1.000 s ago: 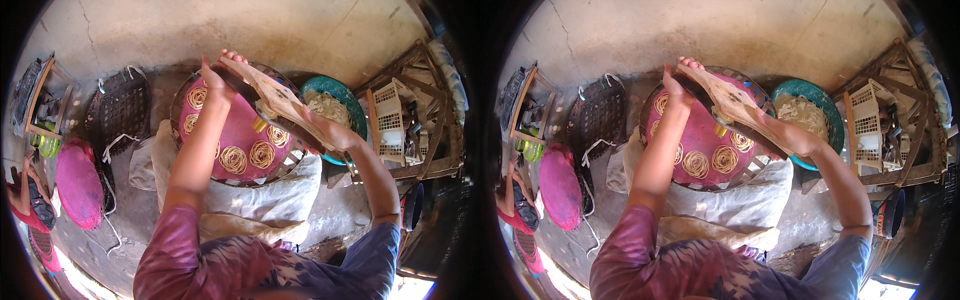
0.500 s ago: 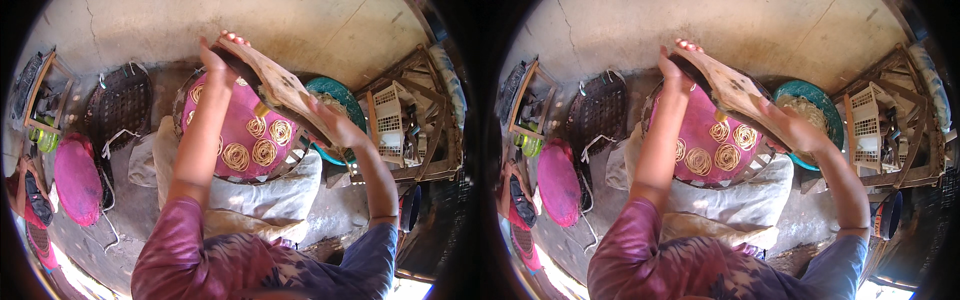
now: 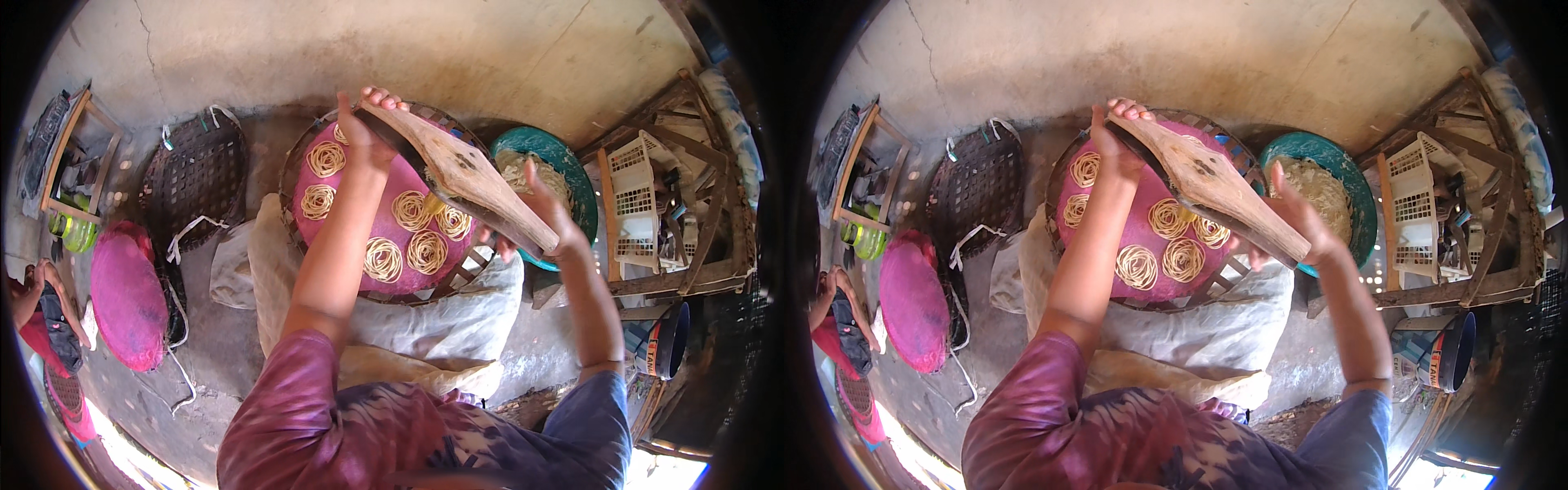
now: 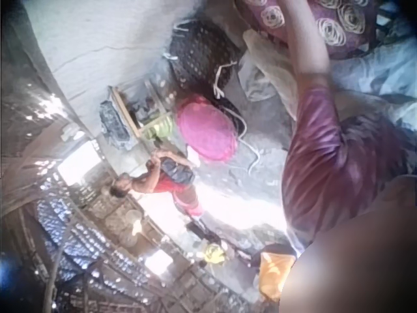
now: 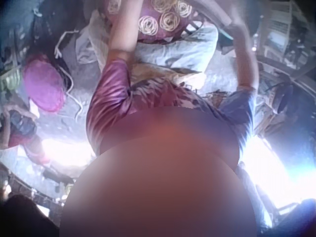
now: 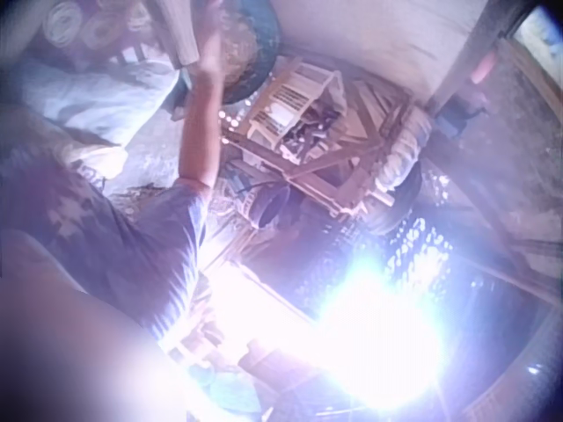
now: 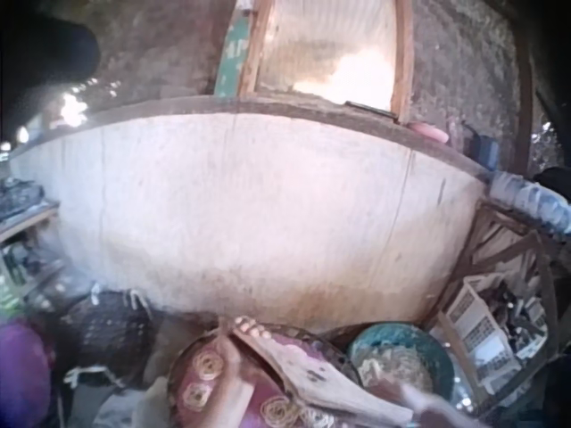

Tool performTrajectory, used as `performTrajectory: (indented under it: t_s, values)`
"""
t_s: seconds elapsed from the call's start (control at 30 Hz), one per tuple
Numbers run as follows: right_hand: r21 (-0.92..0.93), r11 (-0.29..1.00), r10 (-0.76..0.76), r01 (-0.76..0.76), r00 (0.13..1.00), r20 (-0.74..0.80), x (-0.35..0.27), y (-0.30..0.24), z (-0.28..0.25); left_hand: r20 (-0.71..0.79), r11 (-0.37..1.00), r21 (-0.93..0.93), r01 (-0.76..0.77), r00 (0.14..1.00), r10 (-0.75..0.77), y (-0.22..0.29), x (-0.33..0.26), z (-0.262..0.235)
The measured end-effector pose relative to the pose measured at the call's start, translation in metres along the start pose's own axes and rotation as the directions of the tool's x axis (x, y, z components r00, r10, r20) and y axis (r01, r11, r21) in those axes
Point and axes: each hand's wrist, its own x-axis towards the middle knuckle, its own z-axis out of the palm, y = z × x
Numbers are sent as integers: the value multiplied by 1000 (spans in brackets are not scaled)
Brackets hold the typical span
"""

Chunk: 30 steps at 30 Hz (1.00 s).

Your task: The person uses a wooden tool to press dough through a sieve, forming spiral noodles onto a pink mat. They repeatedly scoop dough from a green bowl, press it through the sieve, and arrange the resulting noodles in neat spirals.

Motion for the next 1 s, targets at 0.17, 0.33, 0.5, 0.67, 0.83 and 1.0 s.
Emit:
performTrajectory:
  t_s: [0.17, 0.33, 0.5, 0.67, 0.83, 1.0]
  values:
    - [529, 846, -244, 58, 926, 289, 63, 57, -6, 34, 994, -109, -24, 999, 28, 5, -5, -15]
    - [203, 979, -28, -15, 978, 205, 82, 68, -26, 58, 985, -98, -143, 987, 149, 17, -4, -13]
    - [276, 953, -161, 122, 979, 123, 93, 57, -29, 164, 976, -219, -16, 985, 53, 41, 5, 18]
    - [189, 968, -153, 165, 985, -78, 66, 6, 28, 244, 982, -162, 97, 968, -56, 67, 0, 58]
    - [-561, 827, -7, 32, 999, 47, 26, -49, 53, -122, 958, 242, -152, 975, 185, 82, -7, 50]
    - [-751, 654, 40, -93, 995, -88, 63, -29, 61, -299, 957, 247, -154, 927, 226, 92, -10, 30]
